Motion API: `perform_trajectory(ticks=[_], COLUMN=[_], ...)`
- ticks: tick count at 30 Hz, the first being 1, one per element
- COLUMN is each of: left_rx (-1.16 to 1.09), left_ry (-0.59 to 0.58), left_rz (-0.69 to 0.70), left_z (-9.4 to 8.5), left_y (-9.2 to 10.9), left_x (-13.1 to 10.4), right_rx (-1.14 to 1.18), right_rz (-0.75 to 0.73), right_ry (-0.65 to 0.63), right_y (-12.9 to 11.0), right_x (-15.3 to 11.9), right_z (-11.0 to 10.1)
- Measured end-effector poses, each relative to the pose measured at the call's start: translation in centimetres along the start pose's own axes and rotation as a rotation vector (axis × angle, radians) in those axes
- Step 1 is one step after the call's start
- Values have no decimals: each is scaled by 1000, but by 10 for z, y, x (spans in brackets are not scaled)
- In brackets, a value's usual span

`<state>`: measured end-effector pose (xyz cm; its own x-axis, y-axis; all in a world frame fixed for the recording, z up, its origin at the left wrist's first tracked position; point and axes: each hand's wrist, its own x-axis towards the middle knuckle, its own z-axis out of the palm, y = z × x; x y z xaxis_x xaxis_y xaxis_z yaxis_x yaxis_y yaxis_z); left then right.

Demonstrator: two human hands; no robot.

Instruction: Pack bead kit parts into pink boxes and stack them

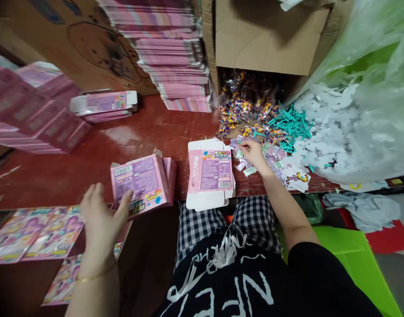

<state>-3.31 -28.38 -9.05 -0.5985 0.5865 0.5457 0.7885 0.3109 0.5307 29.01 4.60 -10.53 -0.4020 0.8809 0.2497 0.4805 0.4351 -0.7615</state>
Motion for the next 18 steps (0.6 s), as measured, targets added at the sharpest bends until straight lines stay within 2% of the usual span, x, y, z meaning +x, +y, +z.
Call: perform_trajectory(ticks=[2,4,6,9,12,14,15,17,18], left_rx=[6,-118,-232,-251,-105,-55,-68,-112,-113], left_ry=[57,-67,-235,-359,-423,-434,-428,-366,-297], left_rz=[178,334,409,357,161,66,77,175,206], left_z=[3,16,40,87,123,129,125,107,93], left_y=[31,68,97,118,122,123,123,120,113], left_x=[-17,-33,-42,-46,-46,-45,-44,-37,-31], right_rx=[-151,-244,-274,-304,-291,-268,-242,-72,93], right_rz=[138,216,231,250,262,233,207,163,159], right_ry=[-3,-56,-101,-143,-135,-101,-67,25,60], right_y=[19,32,39,40,37,37,37,36,34], right_x=[11,20,29,40,49,49,46,35,27], right_z=[-9,-8,3,22,24,16,11,5,4])
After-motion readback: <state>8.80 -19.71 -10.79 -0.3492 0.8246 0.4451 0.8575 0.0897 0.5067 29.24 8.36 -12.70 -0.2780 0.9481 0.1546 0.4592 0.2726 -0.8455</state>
